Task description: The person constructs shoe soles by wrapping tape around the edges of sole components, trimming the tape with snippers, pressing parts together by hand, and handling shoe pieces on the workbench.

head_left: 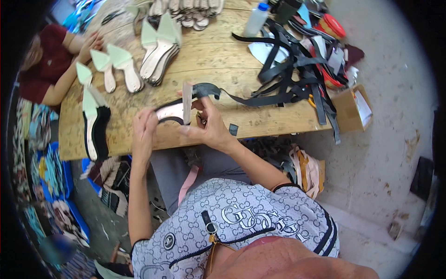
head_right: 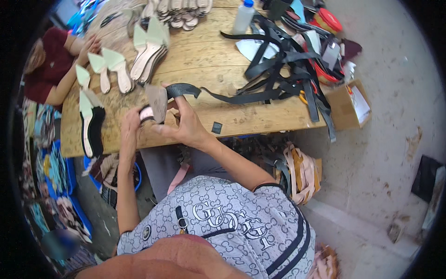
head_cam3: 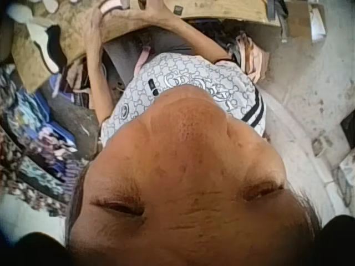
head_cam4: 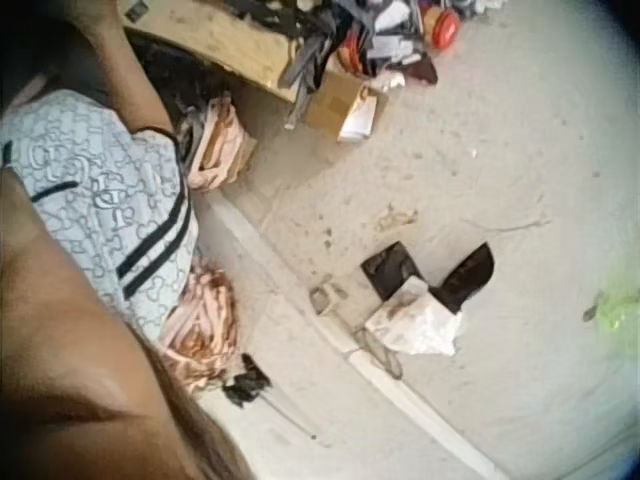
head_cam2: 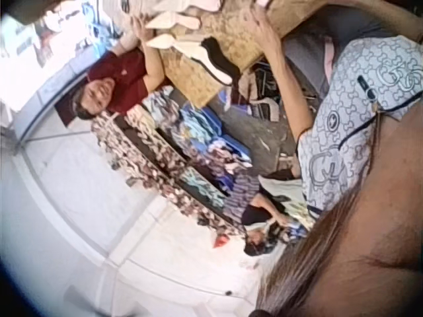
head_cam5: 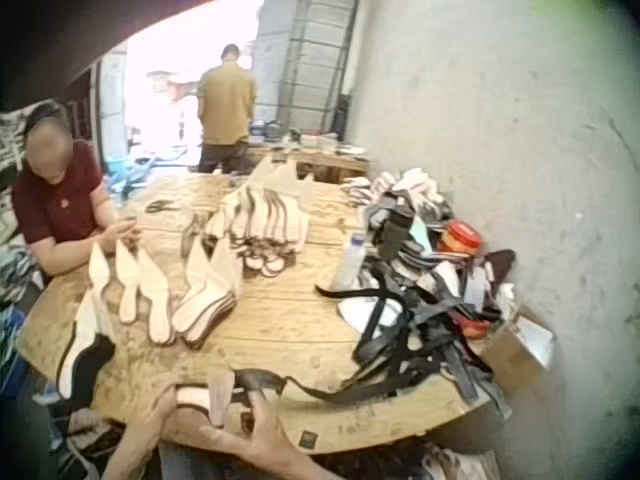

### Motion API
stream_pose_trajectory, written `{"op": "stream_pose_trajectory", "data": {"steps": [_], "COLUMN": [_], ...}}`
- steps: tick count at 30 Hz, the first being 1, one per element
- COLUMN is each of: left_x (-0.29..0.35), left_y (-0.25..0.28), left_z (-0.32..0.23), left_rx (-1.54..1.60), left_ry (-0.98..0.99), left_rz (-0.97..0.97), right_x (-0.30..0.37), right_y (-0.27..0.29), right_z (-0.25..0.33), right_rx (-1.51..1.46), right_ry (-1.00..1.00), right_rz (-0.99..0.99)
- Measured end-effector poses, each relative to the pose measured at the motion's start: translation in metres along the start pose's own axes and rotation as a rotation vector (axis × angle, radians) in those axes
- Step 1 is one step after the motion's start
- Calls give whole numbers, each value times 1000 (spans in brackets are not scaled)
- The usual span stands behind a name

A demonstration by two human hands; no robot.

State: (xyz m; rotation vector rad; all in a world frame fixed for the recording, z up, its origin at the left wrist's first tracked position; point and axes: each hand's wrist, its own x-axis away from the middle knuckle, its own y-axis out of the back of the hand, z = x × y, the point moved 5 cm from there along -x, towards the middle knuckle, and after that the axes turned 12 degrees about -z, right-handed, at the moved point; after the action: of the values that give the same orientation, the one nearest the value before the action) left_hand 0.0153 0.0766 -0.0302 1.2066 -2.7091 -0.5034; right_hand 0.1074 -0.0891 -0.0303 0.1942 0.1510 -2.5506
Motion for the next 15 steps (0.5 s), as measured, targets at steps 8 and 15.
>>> {"op": "stream_pose_trajectory", "data": {"steps": [8, 15], "left_x": [36, 63], "left_y": [-32, -42], "left_z": [-29, -46], "left_rx": [-98, -271], "left_ry": [-298, -341], "left_rz": [494, 612], "right_x": [25, 5], "right_y": [9, 50], "right_z": [-33, -37], "right_rx": [-544, -234], "right_ry": [-507, -446], "right_rz": [-73, -302]}}
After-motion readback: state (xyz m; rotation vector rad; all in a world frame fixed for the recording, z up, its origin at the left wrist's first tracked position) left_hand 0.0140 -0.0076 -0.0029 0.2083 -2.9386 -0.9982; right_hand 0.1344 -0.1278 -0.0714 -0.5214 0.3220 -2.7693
